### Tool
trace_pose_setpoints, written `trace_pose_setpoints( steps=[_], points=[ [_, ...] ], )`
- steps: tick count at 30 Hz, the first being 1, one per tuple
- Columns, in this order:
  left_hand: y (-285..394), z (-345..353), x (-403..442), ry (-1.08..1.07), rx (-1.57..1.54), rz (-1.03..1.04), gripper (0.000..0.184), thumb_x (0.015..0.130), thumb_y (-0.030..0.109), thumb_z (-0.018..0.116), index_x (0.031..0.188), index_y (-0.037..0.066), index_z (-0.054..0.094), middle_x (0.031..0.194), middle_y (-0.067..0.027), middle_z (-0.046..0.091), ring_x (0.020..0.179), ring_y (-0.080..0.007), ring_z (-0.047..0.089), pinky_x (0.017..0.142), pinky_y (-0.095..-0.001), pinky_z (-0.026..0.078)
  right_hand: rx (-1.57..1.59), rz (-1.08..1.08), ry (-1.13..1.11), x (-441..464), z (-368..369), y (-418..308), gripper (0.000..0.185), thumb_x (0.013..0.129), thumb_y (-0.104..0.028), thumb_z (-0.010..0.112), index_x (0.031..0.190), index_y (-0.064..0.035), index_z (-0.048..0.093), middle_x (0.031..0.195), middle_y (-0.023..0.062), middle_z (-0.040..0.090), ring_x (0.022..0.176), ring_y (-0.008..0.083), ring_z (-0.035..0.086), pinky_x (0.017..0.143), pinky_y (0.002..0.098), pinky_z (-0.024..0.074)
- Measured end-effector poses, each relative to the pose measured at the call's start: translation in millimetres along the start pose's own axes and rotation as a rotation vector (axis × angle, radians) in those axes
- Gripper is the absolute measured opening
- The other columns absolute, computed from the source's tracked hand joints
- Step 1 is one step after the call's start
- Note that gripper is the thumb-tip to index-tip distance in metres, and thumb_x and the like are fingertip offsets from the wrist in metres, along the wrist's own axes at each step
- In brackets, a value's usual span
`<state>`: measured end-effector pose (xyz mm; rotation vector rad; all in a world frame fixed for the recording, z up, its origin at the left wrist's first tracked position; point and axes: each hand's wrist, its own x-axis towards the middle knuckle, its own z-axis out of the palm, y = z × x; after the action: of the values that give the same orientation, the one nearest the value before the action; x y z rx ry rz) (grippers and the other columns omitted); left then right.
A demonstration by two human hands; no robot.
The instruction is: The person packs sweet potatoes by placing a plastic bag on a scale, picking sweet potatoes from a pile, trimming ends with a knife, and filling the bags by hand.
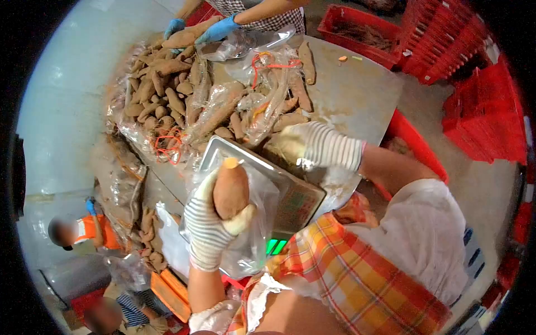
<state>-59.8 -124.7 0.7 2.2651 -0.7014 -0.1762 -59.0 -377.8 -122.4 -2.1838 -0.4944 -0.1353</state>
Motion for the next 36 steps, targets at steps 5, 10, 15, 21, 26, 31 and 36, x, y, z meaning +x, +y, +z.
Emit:
trace_pose_setpoints(
  steps=[5, 10, 15, 21, 26, 31, 36],
  points=[
    [-13.3, -22.9, -20.9, 0.227, -0.363, 0.005, 0.075, 0.055, 0.027, 0.085, 0.117, 0.001, 0.053, 0.105, -0.0116, 0.062, 0.097, -0.0239, 0.060, 0.089, -0.0355, 0.046, -0.249, 0.533, -0.180, -13.9, -5.6, 61.7, 0.032, 0.082, -0.027, 0.054, 0.103, -0.0024, 0.060, 0.092, 0.0197, 0.058, 0.082, 0.0365, 0.058, 0.076, 0.0441, 0.0473],
    [-36.2, -30.7, -34.1, 0.640, -0.765, -0.026, 0.084, 0.071, 0.044, 0.074, 0.133, 0.003, 0.036, 0.123, -0.0134, 0.051, 0.112, -0.0266, 0.052, 0.098, -0.0419, 0.039, -0.522, 0.375, 0.026, -5.8, -14.9, 79.5, 0.027, 0.081, -0.021, 0.057, 0.103, -0.0052, 0.060, 0.093, 0.0187, 0.058, 0.086, 0.0353, 0.057, 0.078, 0.0416, 0.0468],
    [-69.4, -40.6, -59.0, 0.835, -1.223, -0.083, 0.067, 0.080, 0.037, 0.067, 0.131, 0.005, 0.039, 0.126, -0.0126, 0.050, 0.114, -0.0235, 0.050, 0.097, -0.0406, 0.042, 0.425, 0.312, 0.372, 35.2, -1.4, 27.0, 0.028, 0.083, -0.013, 0.056, 0.108, -0.0027, 0.057, 0.096, 0.0089, 0.061, 0.094, 0.0227, 0.058, 0.077, 0.0351, 0.0478],
    [-66.9, -44.3, -70.0, 0.974, -1.475, -0.064, 0.080, 0.069, 0.034, 0.077, 0.132, 0.006, 0.037, 0.127, -0.0116, 0.048, 0.118, -0.0268, 0.046, 0.101, -0.0433, 0.038, 1.085, 0.617, -0.660, 82.1, -19.1, -109.3, 0.041, 0.087, -0.030, 0.054, 0.107, 0.0054, 0.056, 0.084, 0.0190, 0.063, 0.062, 0.0182, 0.062, 0.047, 0.0243, 0.0492],
    [-52.1, -54.3, -77.2, 0.949, -1.497, 0.013, 0.088, 0.070, 0.030, 0.076, 0.139, 0.008, 0.027, 0.136, -0.0112, 0.040, 0.125, -0.0254, 0.040, 0.106, -0.0439, 0.033, 1.477, 0.879, -0.723, 102.0, 53.5, -118.8, 0.057, 0.085, -0.049, 0.054, 0.120, -0.0050, 0.048, 0.104, 0.0173, 0.060, 0.077, 0.0303, 0.064, 0.062, 0.0402, 0.0532],
    [-52.5, -67.4, -89.9, 0.874, -1.306, 0.093, 0.086, 0.073, 0.023, 0.072, 0.141, 0.007, 0.023, 0.137, -0.0136, 0.039, 0.126, -0.0260, 0.039, 0.106, -0.0413, 0.032, 1.527, 0.865, -0.461, 122.7, 69.5, -136.6, 0.048, 0.088, -0.042, 0.054, 0.113, -0.0004, 0.052, 0.095, 0.0154, 0.064, 0.074, 0.0302, 0.066, 0.058, 0.0387, 0.0584],
    [-62.9, -77.1, -103.9, 1.004, -1.211, -0.059, 0.080, 0.077, 0.032, 0.070, 0.138, 0.003, 0.027, 0.132, -0.0147, 0.043, 0.122, -0.0256, 0.043, 0.104, -0.0383, 0.034, 1.437, 0.770, -0.387, 137.0, 71.1, -146.4, 0.041, 0.089, -0.039, 0.054, 0.109, -0.0032, 0.055, 0.089, 0.0114, 0.065, 0.066, 0.0206, 0.066, 0.053, 0.0310, 0.0574]
  ],
)
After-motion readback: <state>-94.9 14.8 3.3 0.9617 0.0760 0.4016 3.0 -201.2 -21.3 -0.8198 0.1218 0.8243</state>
